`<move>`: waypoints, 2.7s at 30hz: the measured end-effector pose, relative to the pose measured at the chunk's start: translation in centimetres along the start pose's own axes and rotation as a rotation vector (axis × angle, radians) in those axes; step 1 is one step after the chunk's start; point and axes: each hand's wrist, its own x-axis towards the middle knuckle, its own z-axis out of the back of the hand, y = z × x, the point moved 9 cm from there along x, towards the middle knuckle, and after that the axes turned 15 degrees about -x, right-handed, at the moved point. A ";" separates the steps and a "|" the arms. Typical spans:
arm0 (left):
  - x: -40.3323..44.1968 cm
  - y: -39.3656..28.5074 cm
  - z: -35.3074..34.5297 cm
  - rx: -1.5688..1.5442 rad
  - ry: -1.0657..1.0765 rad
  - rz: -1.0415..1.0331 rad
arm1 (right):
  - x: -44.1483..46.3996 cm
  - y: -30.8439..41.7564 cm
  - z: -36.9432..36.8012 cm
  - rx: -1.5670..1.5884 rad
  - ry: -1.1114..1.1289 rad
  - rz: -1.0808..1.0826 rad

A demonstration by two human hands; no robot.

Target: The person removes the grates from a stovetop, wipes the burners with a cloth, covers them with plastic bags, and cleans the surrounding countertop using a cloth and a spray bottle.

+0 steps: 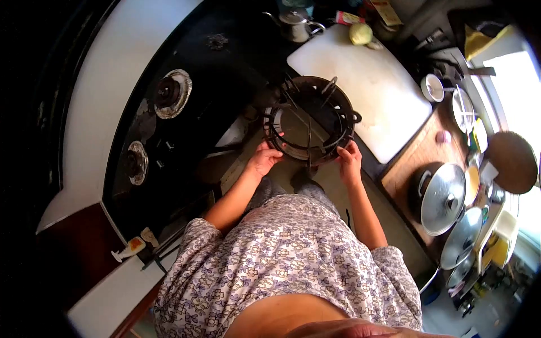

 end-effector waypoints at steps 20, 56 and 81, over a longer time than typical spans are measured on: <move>-2.6 -2.4 5.6 -0.262 -0.210 -0.186 | 0.4 -6.8 7.0 0.737 -0.285 -0.434; 3.4 8.4 -7.1 0.334 0.038 0.266 | -11.8 -2.8 11.4 0.416 -0.308 -0.225; 16.0 14.7 -15.4 0.093 -0.023 0.103 | -8.4 -6.1 14.5 0.487 -0.309 -0.263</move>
